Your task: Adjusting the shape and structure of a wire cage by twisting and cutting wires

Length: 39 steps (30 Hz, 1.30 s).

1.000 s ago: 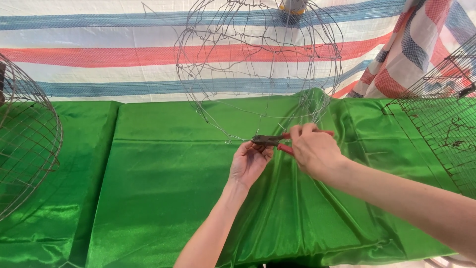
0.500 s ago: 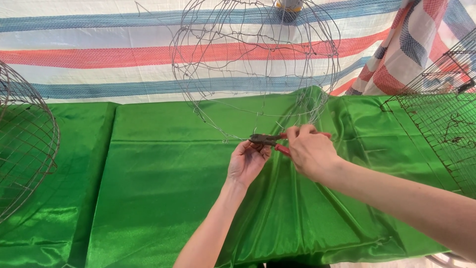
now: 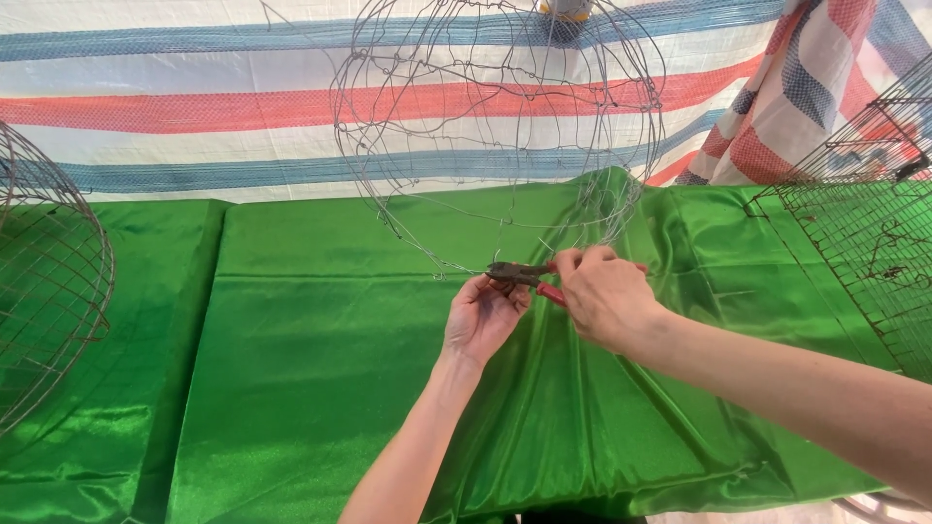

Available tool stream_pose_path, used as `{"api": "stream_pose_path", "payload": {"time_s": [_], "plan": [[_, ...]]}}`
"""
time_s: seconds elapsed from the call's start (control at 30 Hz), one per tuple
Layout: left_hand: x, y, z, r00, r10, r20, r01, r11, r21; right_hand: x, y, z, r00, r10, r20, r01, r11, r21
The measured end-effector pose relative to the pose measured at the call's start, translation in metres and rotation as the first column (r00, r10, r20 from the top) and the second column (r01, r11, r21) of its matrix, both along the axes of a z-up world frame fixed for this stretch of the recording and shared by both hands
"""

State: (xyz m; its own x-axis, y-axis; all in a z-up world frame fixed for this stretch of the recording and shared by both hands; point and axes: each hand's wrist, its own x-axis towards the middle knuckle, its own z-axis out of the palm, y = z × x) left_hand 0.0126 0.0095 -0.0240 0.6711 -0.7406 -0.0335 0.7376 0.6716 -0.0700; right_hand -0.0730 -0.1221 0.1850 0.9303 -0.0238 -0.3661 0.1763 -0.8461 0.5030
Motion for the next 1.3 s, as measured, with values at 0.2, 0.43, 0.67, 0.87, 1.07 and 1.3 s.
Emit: {"api": "stream_pose_path", "payload": {"time_s": [0.2,0.43,0.67,0.87,1.07,1.3], "plan": [[0.003,0.0,-0.002,0.999,-0.015,0.031,0.015,1.0,-0.001,0.0,-0.01,-0.028,0.993,0.018,0.12,-0.021,0.999,0.027],[0.003,0.0,-0.004,1.0,-0.01,0.028,0.01,1.0,0.019,0.001,-0.011,-0.022,0.996,0.05,0.075,-0.052,0.998,0.023],[0.001,0.001,-0.001,1.0,-0.007,-0.001,0.007,0.999,0.034,0.001,-0.016,-0.039,0.989,0.069,0.133,-0.067,0.998,-0.016],[-0.003,0.004,0.019,0.999,0.032,-0.021,-0.029,0.992,0.126,-0.011,0.008,-0.004,0.977,-0.203,-0.067,0.214,0.947,0.24],[-0.008,0.014,0.039,0.99,0.129,0.061,-0.143,0.902,0.407,-0.048,0.017,-0.015,0.791,-0.501,-0.352,0.572,0.402,0.715],[0.002,0.017,0.043,0.89,0.112,0.442,-0.443,0.447,0.777,-0.053,0.043,-0.045,0.695,-0.493,-0.523,0.504,-0.185,0.844]]}}
